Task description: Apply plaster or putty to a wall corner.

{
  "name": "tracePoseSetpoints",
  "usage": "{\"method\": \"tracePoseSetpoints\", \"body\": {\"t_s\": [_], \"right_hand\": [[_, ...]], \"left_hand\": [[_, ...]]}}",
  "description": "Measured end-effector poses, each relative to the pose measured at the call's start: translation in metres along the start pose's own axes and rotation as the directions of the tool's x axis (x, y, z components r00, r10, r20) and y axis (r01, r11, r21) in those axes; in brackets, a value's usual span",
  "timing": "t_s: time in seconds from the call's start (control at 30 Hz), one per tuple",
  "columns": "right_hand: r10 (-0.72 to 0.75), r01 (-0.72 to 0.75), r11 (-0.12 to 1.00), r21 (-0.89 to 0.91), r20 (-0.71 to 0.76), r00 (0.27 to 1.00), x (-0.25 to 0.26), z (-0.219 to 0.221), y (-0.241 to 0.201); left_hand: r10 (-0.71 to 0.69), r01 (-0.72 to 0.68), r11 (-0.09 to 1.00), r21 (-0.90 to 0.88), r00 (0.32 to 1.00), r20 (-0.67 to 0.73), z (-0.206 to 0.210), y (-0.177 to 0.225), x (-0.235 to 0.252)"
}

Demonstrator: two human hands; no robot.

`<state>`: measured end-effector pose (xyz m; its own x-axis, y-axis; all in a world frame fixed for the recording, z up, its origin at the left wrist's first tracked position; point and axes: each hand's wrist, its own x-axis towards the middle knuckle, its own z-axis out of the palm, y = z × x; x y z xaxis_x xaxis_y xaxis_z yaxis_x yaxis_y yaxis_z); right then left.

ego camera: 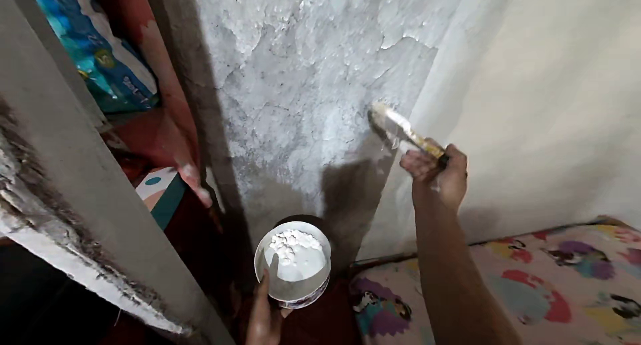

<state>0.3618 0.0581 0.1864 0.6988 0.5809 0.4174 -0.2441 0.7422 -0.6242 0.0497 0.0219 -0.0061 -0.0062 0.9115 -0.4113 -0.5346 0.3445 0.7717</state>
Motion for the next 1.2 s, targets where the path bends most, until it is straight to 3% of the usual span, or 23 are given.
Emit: {"method": "tracePoseSetpoints", "body": {"t_s": [0.13, 0.23, 0.3, 0.47, 0.57, 0.67, 0.77, 0.9, 1.03, 1.13, 1.2], "right_hand": [[-0.347, 0.394, 0.86, -0.324, 0.194, 0.917, 0.03, -0.005, 0.021], [-0.384, 0.509, 0.671, -0.539, 0.335, 0.86, 0.015, -0.042, 0.057], [-0.351, 0.515, 0.616, -0.596, 0.377, 0.857, -0.001, -0.066, 0.07], [-0.434, 0.529, 0.685, -0.5, 0.303, 0.848, 0.0, -0.045, 0.028], [-0.387, 0.478, 0.752, -0.453, 0.284, 0.877, 0.026, -0.019, 0.012], [-0.319, 0.431, 0.709, -0.558, 0.291, 0.902, 0.028, -0.025, 0.032], [-0.275, 0.422, 0.649, -0.633, 0.322, 0.906, 0.0, -0.062, 0.073], [-0.198, 0.346, 0.691, -0.634, 0.295, 0.935, -0.029, -0.084, 0.072], [-0.316, 0.381, 0.803, -0.459, 0.214, 0.924, -0.004, -0.054, 0.036], [-0.279, 0.322, 0.874, -0.364, 0.167, 0.946, 0.015, -0.029, 0.029], [-0.245, 0.307, 0.852, -0.424, 0.194, 0.95, 0.012, -0.028, 0.045]], "left_hand": [[-0.026, 0.026, 1.0, -0.007, 1.0, 0.016, 0.002, -0.003, -0.002], [-0.03, 0.03, 1.0, 0.003, 1.0, 0.008, 0.0, -0.004, -0.001], [-0.016, 0.016, 1.0, 0.002, 1.0, -0.011, -0.001, -0.003, -0.001], [-0.004, 0.004, 1.0, 0.015, 1.0, -0.023, -0.005, 0.001, -0.002], [-0.001, 0.0, 1.0, -0.01, 0.999, -0.041, -0.008, 0.001, -0.002], [0.007, -0.007, 1.0, -0.001, 1.0, -0.029, -0.011, 0.001, -0.002], [0.021, -0.021, 1.0, 0.017, 1.0, -0.023, -0.011, 0.006, -0.002], [0.018, -0.018, 1.0, 0.014, 1.0, -0.016, -0.012, 0.006, -0.003], [0.002, -0.002, 0.999, 0.034, 1.0, -0.026, -0.012, 0.005, -0.006], [-0.015, 0.016, 1.0, 0.024, 0.999, -0.035, -0.011, 0.006, -0.007], [-0.012, 0.013, 1.0, 0.009, 0.999, -0.033, -0.012, 0.006, -0.007]]}}
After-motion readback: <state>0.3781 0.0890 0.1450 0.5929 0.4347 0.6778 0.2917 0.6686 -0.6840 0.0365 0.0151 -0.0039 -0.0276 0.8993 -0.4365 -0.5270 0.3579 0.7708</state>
